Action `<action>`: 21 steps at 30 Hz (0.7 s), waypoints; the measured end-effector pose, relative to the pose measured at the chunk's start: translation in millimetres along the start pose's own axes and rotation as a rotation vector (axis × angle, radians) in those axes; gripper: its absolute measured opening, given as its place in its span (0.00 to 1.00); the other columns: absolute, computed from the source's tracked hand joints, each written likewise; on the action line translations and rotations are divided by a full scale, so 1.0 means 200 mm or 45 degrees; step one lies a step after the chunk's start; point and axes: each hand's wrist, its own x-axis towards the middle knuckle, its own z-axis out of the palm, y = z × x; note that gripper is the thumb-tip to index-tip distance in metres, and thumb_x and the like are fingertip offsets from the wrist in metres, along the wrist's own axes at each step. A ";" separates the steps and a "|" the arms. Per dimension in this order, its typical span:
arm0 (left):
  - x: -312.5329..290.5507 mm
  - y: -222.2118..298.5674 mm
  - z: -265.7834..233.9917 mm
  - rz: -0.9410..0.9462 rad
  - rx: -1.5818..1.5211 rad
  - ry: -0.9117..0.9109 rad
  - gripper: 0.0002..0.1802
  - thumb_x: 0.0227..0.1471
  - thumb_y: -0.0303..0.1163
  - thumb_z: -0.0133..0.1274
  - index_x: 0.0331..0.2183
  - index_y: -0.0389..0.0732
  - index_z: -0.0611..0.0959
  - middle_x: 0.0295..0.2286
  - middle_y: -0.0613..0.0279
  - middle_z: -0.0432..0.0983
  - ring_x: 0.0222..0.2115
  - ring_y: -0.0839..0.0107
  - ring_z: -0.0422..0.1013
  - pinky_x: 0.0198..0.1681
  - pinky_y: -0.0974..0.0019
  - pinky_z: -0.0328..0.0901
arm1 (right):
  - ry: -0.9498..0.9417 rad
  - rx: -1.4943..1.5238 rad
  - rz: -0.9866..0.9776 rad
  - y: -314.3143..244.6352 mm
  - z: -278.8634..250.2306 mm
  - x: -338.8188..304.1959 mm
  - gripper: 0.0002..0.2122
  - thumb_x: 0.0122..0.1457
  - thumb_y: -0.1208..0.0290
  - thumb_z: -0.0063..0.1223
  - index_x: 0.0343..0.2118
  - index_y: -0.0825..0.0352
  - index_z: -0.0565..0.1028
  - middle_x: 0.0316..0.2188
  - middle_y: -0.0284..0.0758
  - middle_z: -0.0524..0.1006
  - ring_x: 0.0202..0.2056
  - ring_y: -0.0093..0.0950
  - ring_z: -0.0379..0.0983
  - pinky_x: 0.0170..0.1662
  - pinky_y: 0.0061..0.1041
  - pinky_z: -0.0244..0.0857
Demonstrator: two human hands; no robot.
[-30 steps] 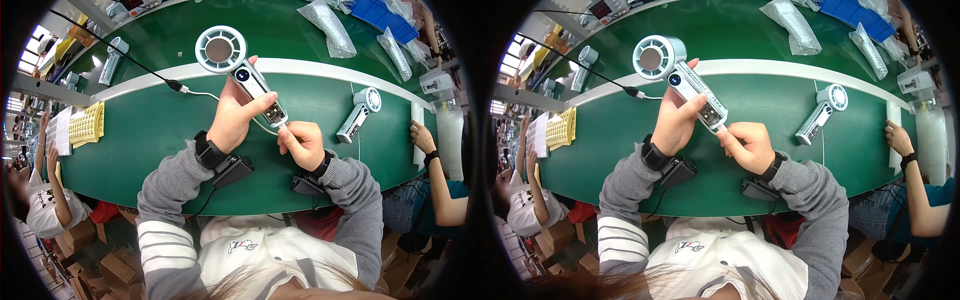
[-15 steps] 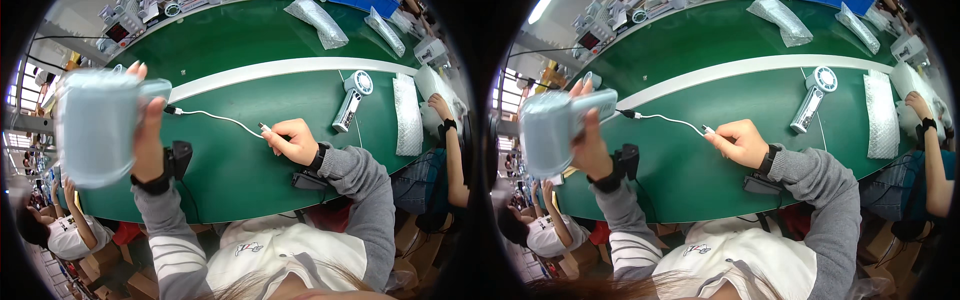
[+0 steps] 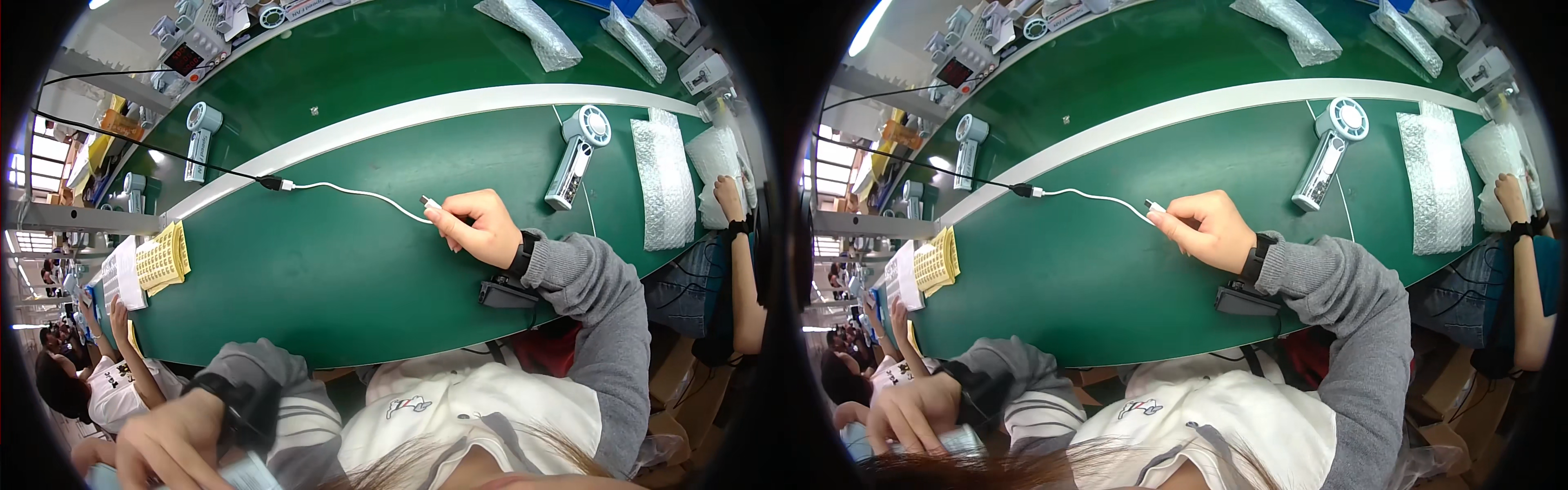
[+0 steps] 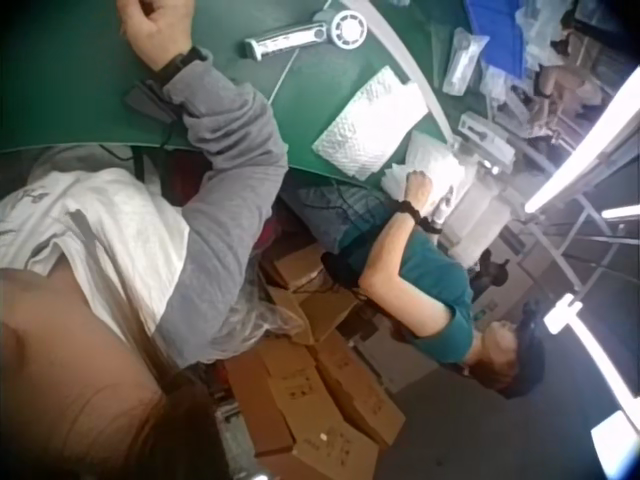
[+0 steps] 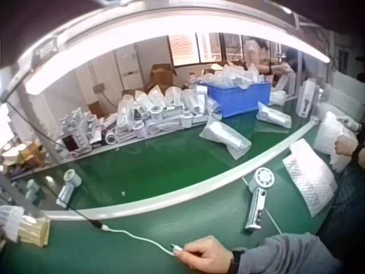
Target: Testing the charging functionality and cleaning portable handheld fans on an electronics production line.
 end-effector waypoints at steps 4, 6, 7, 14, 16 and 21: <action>-0.02 -0.01 0.04 0.089 0.122 0.046 0.25 0.46 0.32 0.51 0.43 0.33 0.60 0.30 0.51 0.68 0.21 0.62 0.72 0.24 0.62 0.72 | -0.018 0.001 0.025 0.00 0.00 0.00 0.16 0.56 0.69 0.45 0.14 0.71 0.68 0.09 0.29 0.67 0.12 0.14 0.62 0.15 0.16 0.52; 0.00 -0.05 0.05 0.205 0.314 0.100 0.27 0.46 0.32 0.51 0.45 0.33 0.59 0.32 0.49 0.67 0.23 0.61 0.72 0.25 0.61 0.72 | -0.007 0.016 -0.015 0.00 0.01 0.01 0.16 0.56 0.69 0.45 0.14 0.70 0.68 0.09 0.28 0.66 0.12 0.14 0.62 0.15 0.16 0.52; 0.00 -0.08 0.04 0.260 0.498 0.164 0.29 0.45 0.33 0.52 0.46 0.34 0.58 0.33 0.48 0.66 0.24 0.61 0.72 0.25 0.61 0.73 | 0.000 0.015 -0.007 0.00 0.01 0.00 0.16 0.56 0.69 0.45 0.14 0.70 0.68 0.09 0.28 0.66 0.12 0.14 0.61 0.15 0.16 0.52; -0.09 -0.54 -0.12 -0.634 1.390 0.468 0.40 0.45 0.30 0.52 0.55 0.38 0.48 0.41 0.41 0.64 0.34 0.56 0.71 0.32 0.57 0.71 | -0.275 -0.092 -0.153 -0.02 0.05 -0.01 0.15 0.55 0.69 0.46 0.13 0.70 0.68 0.08 0.31 0.64 0.11 0.18 0.60 0.15 0.21 0.52; -0.16 -0.78 -0.18 -0.697 1.536 0.217 0.45 0.43 0.30 0.52 0.55 0.35 0.44 0.35 0.42 0.69 0.28 0.58 0.72 0.30 0.62 0.69 | -0.391 -0.225 -0.287 -0.03 0.06 -0.04 0.16 0.55 0.68 0.47 0.13 0.70 0.67 0.08 0.33 0.63 0.10 0.22 0.60 0.15 0.23 0.51; -0.25 -1.30 -0.13 -1.005 1.746 -0.407 0.48 0.38 0.40 0.53 0.54 0.30 0.47 0.18 0.49 0.72 0.17 0.56 0.70 0.21 0.63 0.66 | -0.696 -0.258 -0.537 -0.02 0.09 -0.10 0.17 0.53 0.66 0.48 0.12 0.70 0.65 0.08 0.38 0.62 0.11 0.34 0.58 0.17 0.30 0.51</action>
